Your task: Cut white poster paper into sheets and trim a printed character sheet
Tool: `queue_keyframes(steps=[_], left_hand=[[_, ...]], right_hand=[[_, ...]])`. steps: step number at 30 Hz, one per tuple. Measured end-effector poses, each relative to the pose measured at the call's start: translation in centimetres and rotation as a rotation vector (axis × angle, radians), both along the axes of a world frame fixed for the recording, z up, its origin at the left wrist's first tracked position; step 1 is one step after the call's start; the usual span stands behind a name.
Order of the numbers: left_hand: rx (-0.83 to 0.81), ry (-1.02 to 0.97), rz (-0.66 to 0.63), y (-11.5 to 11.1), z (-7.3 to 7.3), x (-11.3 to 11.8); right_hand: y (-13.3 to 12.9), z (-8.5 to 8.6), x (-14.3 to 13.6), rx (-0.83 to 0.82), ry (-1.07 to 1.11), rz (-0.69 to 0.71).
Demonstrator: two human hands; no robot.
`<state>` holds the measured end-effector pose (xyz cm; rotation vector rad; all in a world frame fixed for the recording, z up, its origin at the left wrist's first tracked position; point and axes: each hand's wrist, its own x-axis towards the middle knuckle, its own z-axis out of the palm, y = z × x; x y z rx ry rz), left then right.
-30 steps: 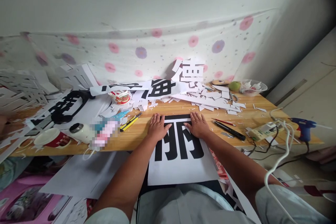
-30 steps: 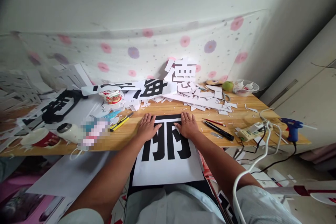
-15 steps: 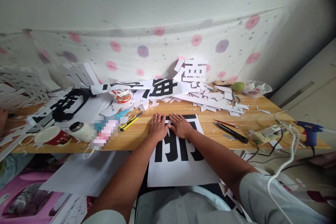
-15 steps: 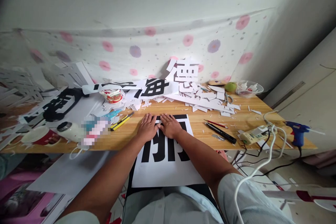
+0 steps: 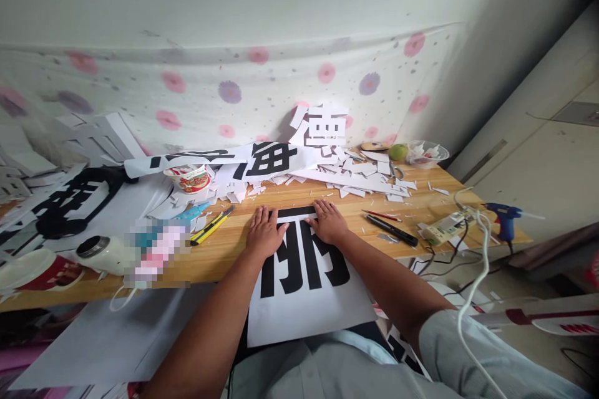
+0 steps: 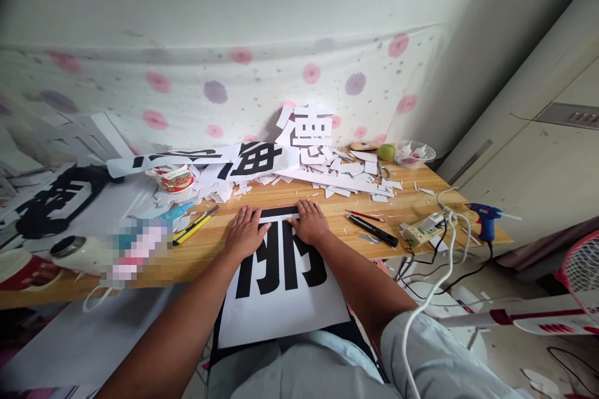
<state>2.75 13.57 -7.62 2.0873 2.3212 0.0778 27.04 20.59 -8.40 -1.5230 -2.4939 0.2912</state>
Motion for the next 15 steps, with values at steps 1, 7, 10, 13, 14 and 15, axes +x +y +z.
queue_keyframes(steps=[1, 7, 10, 13, 14, 15], left_hand=[[-0.005, -0.010, 0.008, 0.03, 0.07, 0.09], [-0.004, -0.026, 0.052, 0.12, 0.21, 0.28], [0.001, -0.027, 0.072, 0.23, 0.20, 0.25], [0.014, -0.020, 0.071, 0.35, 0.18, 0.23], [0.020, -0.018, 0.070, 0.37, 0.19, 0.17], [0.024, -0.017, 0.070, 0.35, 0.22, 0.04]], right_hand=[[0.02, 0.04, 0.27, -0.010, -0.006, -0.015], [0.08, -0.16, 0.73, -0.045, -0.027, -0.068], [0.16, -0.30, 1.02, -0.049, -0.035, -0.098], [0.19, -0.28, 1.21, -0.044, -0.046, -0.102], [0.19, -0.27, 1.22, -0.041, -0.048, -0.102], [0.18, -0.29, 1.22, -0.039, -0.049, -0.101]])
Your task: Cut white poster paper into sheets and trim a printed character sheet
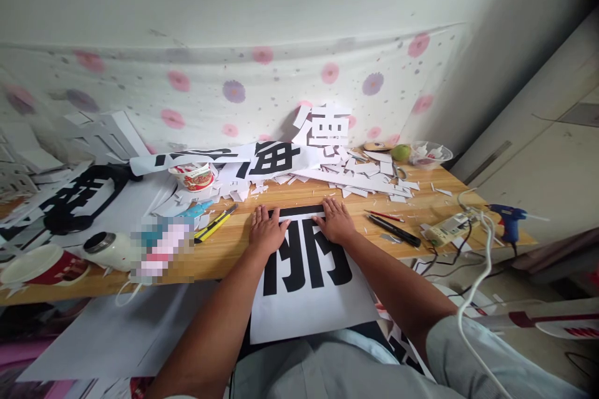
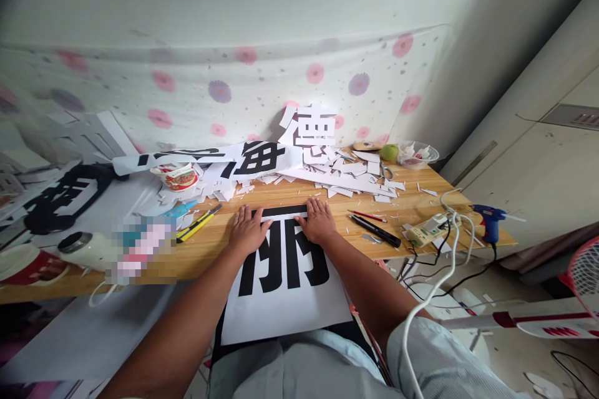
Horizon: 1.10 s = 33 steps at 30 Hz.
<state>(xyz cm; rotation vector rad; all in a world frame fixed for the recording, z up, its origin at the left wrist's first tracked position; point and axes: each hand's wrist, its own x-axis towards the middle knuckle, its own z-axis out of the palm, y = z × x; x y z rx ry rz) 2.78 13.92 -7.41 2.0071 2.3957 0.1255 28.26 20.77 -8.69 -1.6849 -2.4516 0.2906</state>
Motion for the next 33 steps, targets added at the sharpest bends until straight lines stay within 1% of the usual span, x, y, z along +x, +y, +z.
queue_keyframes(steps=[5, 9, 15, 19, 21, 23, 26, 27, 29, 30, 31, 33], left_hand=[[-0.033, -0.006, 0.057, -0.6, 0.3, -1.7], [-0.019, 0.006, 0.047, -1.2, 0.2, -2.9], [-0.008, -0.015, 0.117, -1.5, -0.3, -3.2], [-0.017, -0.004, 0.157, -1.3, 0.4, -2.6], [-0.006, 0.006, 0.094, -0.9, 1.0, -1.5], [0.010, -0.006, -0.044, -0.4, 1.3, 0.5], [0.014, -0.070, -0.256, 0.7, 1.1, 3.9], [0.004, -0.090, -0.302, 1.0, 0.8, 4.8], [-0.011, -0.117, -0.329, 1.4, 0.2, 5.9], [-0.014, -0.121, -0.318, 1.5, 0.0, 5.9], [-0.011, -0.120, -0.296, 1.5, -0.3, 5.6], [0.002, -0.108, -0.244, 1.1, -0.5, 4.1]], right_hand=[[0.0, -0.5, 0.0, 0.021, -0.006, -0.002], [0.1, -0.9, 0.0, 0.026, -0.024, -0.015], [-0.1, -0.9, 0.0, 0.038, -0.034, -0.004], [0.0, -1.2, 0.0, 0.055, -0.032, -0.006], [0.0, -1.5, 0.1, 0.065, -0.039, -0.004], [0.1, -1.8, 0.1, 0.078, -0.038, 0.001], [0.2, -2.1, 0.2, 0.094, -0.039, 0.002], [0.3, -2.2, 0.2, 0.095, -0.044, 0.000], [0.3, -2.3, 0.2, 0.091, -0.059, -0.003], [0.4, -2.3, 0.2, 0.088, -0.062, -0.002], [0.4, -2.3, 0.2, 0.086, -0.062, 0.001], [0.4, -2.4, 0.2, 0.081, -0.054, 0.005]])
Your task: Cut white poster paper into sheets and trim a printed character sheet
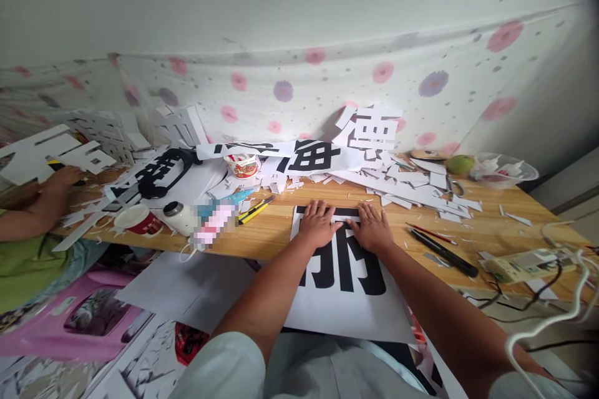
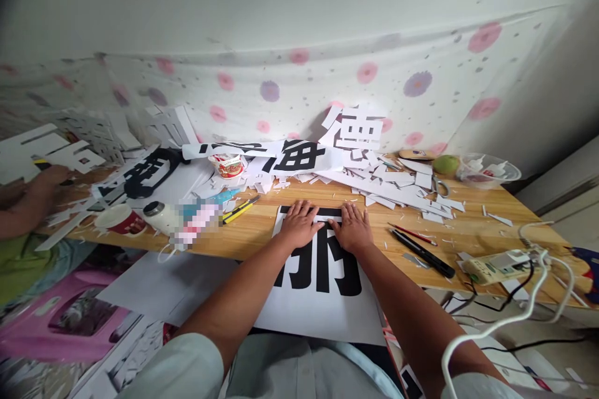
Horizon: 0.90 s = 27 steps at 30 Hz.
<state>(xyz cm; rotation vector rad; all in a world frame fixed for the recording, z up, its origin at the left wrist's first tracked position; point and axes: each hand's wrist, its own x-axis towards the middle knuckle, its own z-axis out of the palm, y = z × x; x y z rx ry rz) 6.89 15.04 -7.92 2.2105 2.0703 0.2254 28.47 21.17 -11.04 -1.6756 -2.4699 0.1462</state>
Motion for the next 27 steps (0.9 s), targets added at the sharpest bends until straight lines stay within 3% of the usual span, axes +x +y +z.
queue_keyframes(steps=[6, 19, 23, 27], left_hand=[[-0.027, 0.016, 0.123, -1.4, 0.2, -4.9], [-0.031, 0.079, 0.152, -1.4, 0.3, -5.0], [-0.048, 0.077, 0.161, -1.2, 0.4, -4.9], [-0.016, 0.102, 0.152, -1.2, 0.2, -4.9]], right_hand=[[0.0, 0.1, -0.1, -0.015, 0.014, -0.007], [-0.1, 1.8, 1.3, -0.027, -0.038, -0.051], [-0.9, 2.8, -1.1, 0.026, -0.069, -0.007], [-2.1, 3.3, -6.3, 0.015, 0.081, 0.281]])
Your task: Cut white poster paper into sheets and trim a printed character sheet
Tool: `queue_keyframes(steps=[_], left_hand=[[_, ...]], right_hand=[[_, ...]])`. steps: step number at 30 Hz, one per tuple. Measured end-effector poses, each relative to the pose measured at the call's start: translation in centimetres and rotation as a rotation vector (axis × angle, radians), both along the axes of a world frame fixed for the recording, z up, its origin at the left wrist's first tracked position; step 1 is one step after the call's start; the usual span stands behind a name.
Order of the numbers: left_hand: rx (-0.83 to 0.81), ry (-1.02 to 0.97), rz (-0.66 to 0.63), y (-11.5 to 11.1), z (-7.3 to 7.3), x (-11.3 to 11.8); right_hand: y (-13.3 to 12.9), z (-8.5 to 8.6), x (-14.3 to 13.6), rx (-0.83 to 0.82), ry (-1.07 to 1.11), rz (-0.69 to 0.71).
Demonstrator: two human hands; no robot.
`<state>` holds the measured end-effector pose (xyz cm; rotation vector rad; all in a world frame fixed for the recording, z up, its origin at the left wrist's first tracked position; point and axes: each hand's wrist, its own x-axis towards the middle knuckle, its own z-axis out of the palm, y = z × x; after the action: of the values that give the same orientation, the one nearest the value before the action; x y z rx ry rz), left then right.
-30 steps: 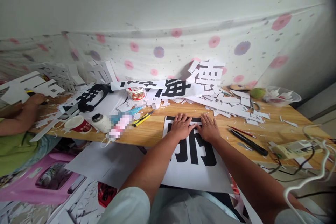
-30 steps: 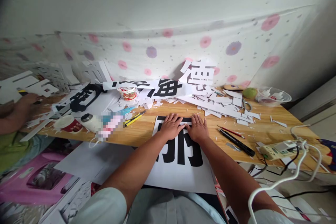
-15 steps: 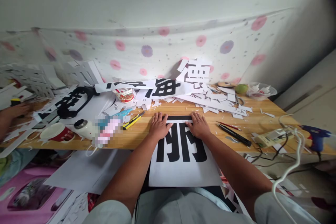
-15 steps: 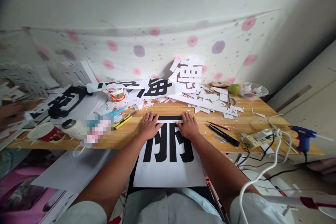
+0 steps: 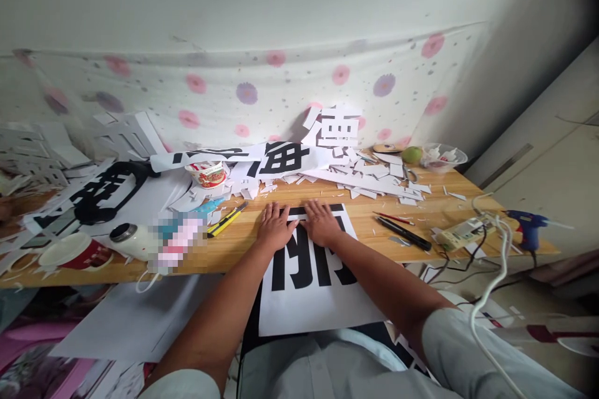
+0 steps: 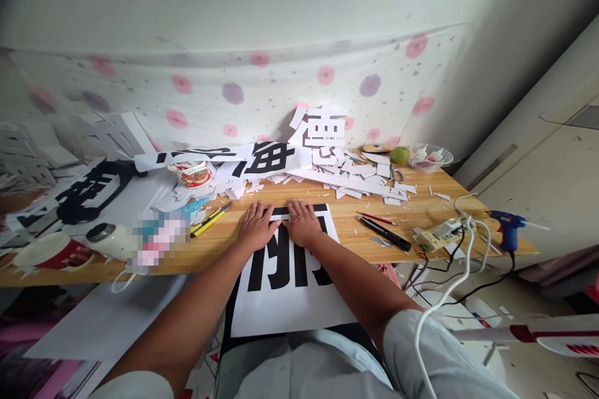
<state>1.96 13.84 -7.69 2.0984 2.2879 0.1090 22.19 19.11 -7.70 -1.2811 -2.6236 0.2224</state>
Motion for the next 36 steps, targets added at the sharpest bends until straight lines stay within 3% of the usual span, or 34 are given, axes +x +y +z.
queue_keyframes(steps=[3, 6, 11, 17, 20, 31, 36], left_hand=[[0.022, 0.036, -0.008, 0.0, -0.2, -0.1], [0.041, 0.056, -0.013, -0.1, -0.4, -0.1], [0.057, 0.049, -0.007, 0.1, -0.5, -0.2], [0.023, 0.036, 0.000, 0.5, -0.8, -0.4], [0.020, 0.034, -0.001, 0.5, -0.9, -0.4], [-0.009, 0.010, 0.031, 0.0, -0.1, -0.5], [-0.013, 0.034, 0.037, -1.6, -0.1, -1.5]], right_hand=[[0.0, 0.2, -3.0, -0.037, 0.052, 0.129], [0.4, 0.3, -3.8, -0.042, 0.060, 0.132], [0.5, -0.1, -0.7, -0.044, 0.090, 0.071], [1.0, -0.8, 5.5, -0.071, 0.070, -0.120], [1.2, -1.1, 7.2, -0.085, 0.032, -0.194], [1.2, -1.1, 7.5, -0.083, -0.032, -0.213], [1.3, -1.5, 7.5, -0.063, -0.034, -0.213]])
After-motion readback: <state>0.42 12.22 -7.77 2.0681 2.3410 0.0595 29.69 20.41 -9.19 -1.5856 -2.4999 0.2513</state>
